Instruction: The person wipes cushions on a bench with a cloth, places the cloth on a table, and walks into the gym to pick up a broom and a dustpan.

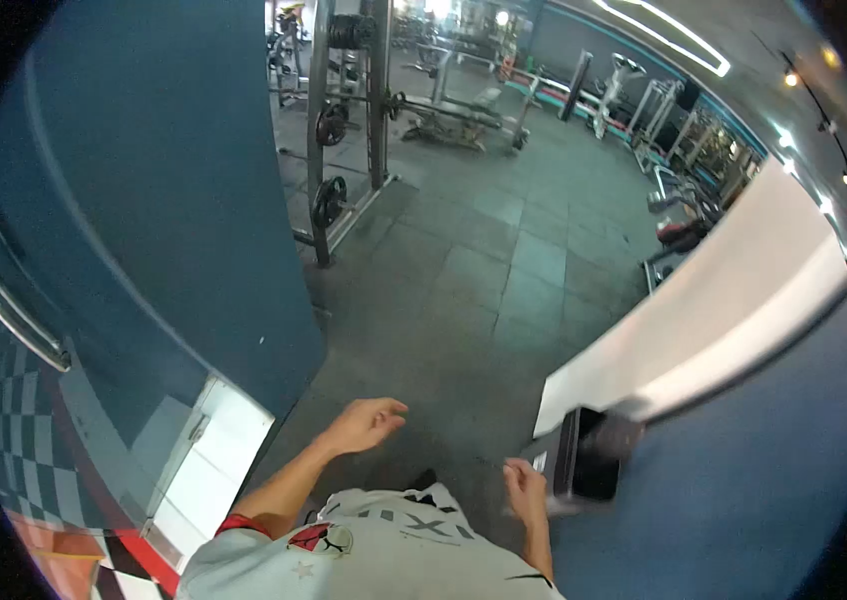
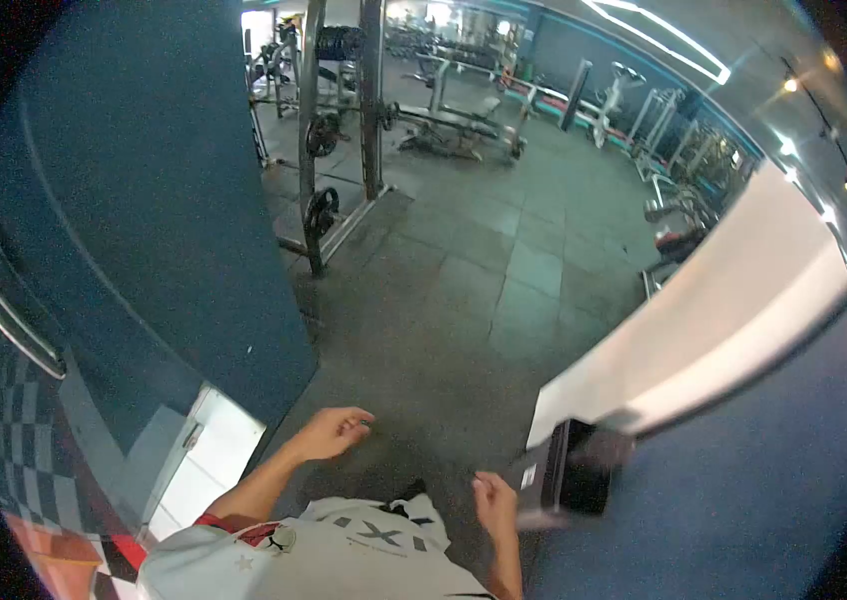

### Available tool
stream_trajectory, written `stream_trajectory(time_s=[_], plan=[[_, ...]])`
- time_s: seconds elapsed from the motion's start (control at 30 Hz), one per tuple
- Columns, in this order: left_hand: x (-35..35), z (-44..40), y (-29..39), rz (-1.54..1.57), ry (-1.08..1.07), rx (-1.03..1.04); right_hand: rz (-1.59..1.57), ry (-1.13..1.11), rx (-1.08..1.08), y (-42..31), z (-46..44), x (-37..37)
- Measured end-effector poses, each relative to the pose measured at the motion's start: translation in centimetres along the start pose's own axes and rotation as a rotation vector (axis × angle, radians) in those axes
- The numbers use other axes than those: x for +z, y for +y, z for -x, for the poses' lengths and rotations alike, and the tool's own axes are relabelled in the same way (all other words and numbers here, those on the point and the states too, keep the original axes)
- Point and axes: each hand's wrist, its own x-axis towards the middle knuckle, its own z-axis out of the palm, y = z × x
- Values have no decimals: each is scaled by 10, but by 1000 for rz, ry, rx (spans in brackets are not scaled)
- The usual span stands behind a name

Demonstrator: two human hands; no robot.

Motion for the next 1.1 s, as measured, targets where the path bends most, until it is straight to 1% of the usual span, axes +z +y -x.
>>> stream_trajectory(time_s=[0.07, 0.13, 0.17, 0.2, 0.27, 0.3, 0.37, 0.43, 0.47, 0.53, 0.6, 0.7, 0.73, 0.8, 0.83, 0.87, 0.93, 1.0, 1.07, 1.1], plan=[[-1, -86, -8, -8, -44, 71, -17, 107, 14, 46, -64, -15], [11, -163, -26, -45, -75, 122, -34, 125, 20, 79, -144, -23], [27, -199, -47, 5, -36, 110, -38, 128, 33, 99, -179, -28], [39, -239, -71, 48, 4, 97, -73, 100, 30, 100, -221, -28], [35, -313, -92, 61, 81, 78, -23, 62, -34, 119, -317, -25], [38, -338, -96, 57, 113, 51, -1, 39, -58, 124, -360, -23], [35, -381, -107, 70, 126, -15, -45, -4, -57, 99, -443, -26], [15, -432, -132, 87, 143, -48, -158, -79, -79, 75, -530, -25], [4, -458, -145, 136, 215, -91, -131, -104, -120, 67, -575, -25], [-18, -523, -179, 23, 316, -175, -88, -132, -201, 63, -666, -24], [-39, -602, -212, -51, 374, -221, -81, -109, -260, 82, -761, -21], [-47, -755, -250, -24, 370, -183, -115, -38, -245, 129, -879, -22], [-37, -815, -251, -68, 422, -118, -120, -12, -235, 144, -919, -33], [-21, -944, -239, -68, 301, -29, -247, 3, -115, 173, -977, -57], [-9, -1007, -219, -13, 212, 34, -323, 21, -38, 184, -1000, -68], [7, -1064, -196, 38, 117, 98, -269, 75, -51, 191, -1022, -84], [38, -1162, -153, -12, -120, 330, -359, 131, 75, 214, -1065, -121], [41, -1254, -117, 37, -445, 482, -458, 155, 150, 253, -1143, -148], [44, -1352, -119, 41, -359, 505, -544, 160, 262, 301, -1217, -175], [57, -1385, -116, 77, -325, 501, -472, 182, 250, 304, -1256, -187]])
